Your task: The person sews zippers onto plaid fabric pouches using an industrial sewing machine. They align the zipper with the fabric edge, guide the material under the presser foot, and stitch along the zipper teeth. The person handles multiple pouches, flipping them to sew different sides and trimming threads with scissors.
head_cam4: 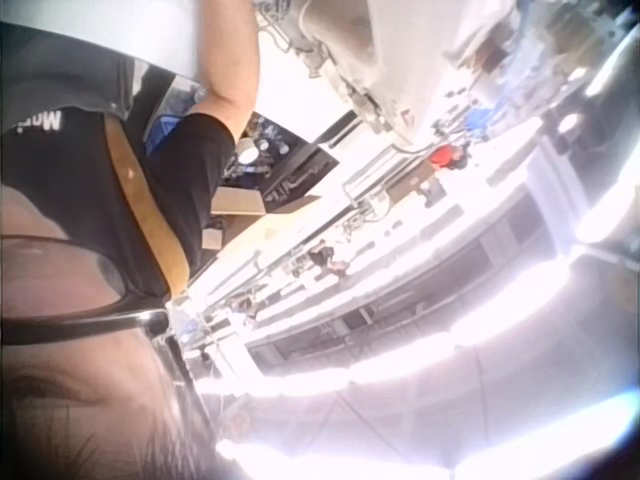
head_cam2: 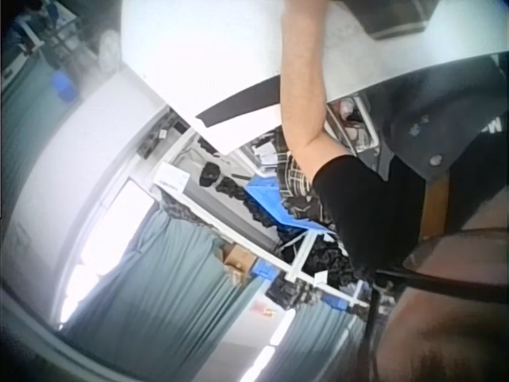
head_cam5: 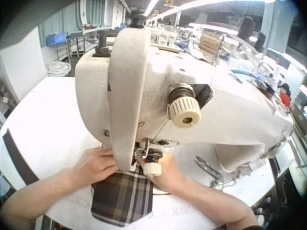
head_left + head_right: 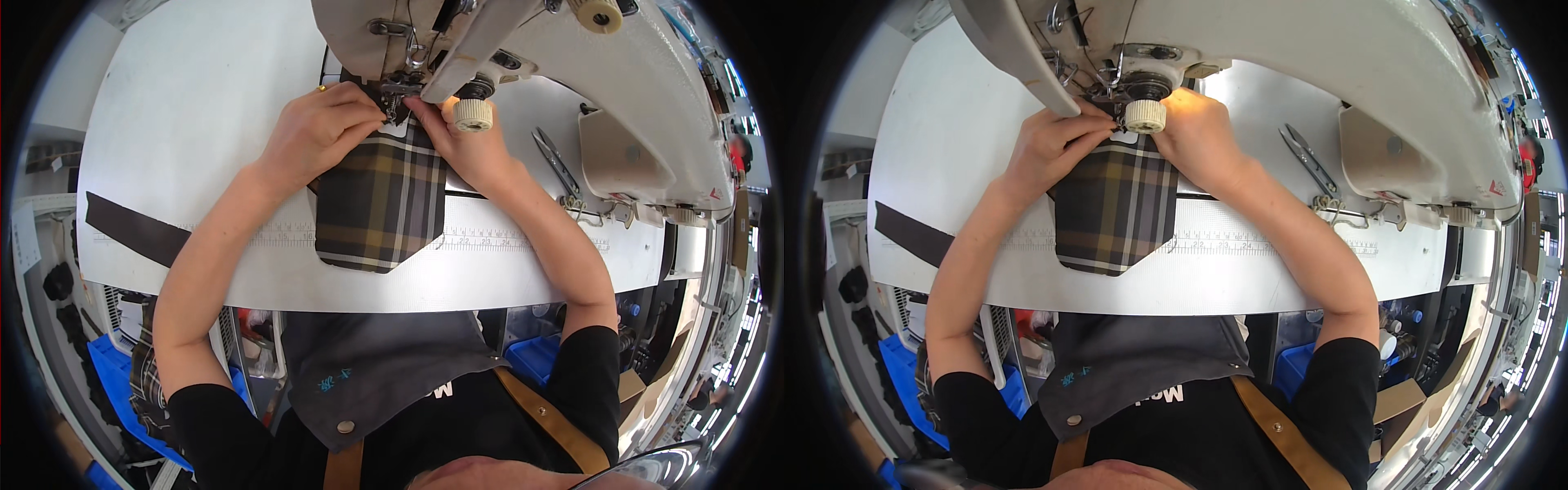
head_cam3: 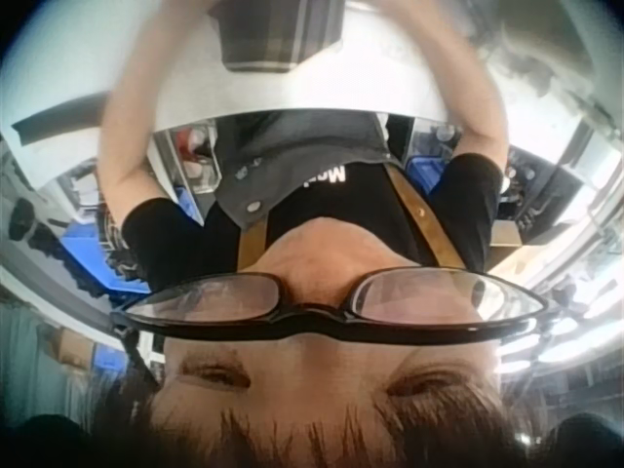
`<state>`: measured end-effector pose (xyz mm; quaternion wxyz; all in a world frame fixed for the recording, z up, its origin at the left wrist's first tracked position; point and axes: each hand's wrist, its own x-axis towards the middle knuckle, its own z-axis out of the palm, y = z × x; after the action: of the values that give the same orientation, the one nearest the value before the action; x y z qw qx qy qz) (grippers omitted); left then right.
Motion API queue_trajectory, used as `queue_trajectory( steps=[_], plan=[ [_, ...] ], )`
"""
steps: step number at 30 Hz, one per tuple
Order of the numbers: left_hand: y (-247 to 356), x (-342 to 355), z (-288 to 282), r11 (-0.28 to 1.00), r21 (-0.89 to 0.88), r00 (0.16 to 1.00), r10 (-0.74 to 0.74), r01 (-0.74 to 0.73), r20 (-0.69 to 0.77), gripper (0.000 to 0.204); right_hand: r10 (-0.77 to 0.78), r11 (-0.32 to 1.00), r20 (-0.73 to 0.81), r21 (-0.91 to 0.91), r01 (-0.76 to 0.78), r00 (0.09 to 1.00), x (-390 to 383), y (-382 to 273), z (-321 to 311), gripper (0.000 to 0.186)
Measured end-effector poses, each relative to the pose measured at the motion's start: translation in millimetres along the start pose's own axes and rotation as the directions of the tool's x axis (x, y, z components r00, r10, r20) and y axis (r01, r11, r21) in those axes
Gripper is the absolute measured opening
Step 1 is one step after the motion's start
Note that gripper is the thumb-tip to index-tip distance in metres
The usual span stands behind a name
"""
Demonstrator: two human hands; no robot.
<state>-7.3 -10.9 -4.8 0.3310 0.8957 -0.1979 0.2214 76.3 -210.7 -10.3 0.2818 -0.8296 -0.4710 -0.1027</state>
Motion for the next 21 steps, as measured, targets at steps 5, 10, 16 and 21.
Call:
queue_trajectory(
  steps=[5, 10, 16, 21],
  plan=[
    [3, 3, 1, 0.978, -0.092, 0.982, -0.19, 0.187, -0.018, 0.01, -0.211, 0.977, -0.063, -0.052, 0.208, 0.975, -11, -9, -8, 0.021],
    [2, 12, -7, 0.838, -0.347, 0.905, -0.416, 0.42, 0.092, 0.016, -0.21, 0.969, 0.007, -0.129, 0.209, 0.978, -17, -17, -7, 0.018],
    [3, 13, -9, 0.816, -0.348, 0.885, -0.448, 0.462, 0.124, 0.016, -0.208, 0.963, 0.053, -0.162, 0.214, 0.977, -15, -18, -10, 0.02],
    [1, 10, -9, 0.804, -0.418, 0.904, -0.405, 0.424, 0.137, 0.014, -0.122, 0.946, 0.031, -0.298, 0.126, 0.992, -14, -28, -11, 0.024]
  ],
)
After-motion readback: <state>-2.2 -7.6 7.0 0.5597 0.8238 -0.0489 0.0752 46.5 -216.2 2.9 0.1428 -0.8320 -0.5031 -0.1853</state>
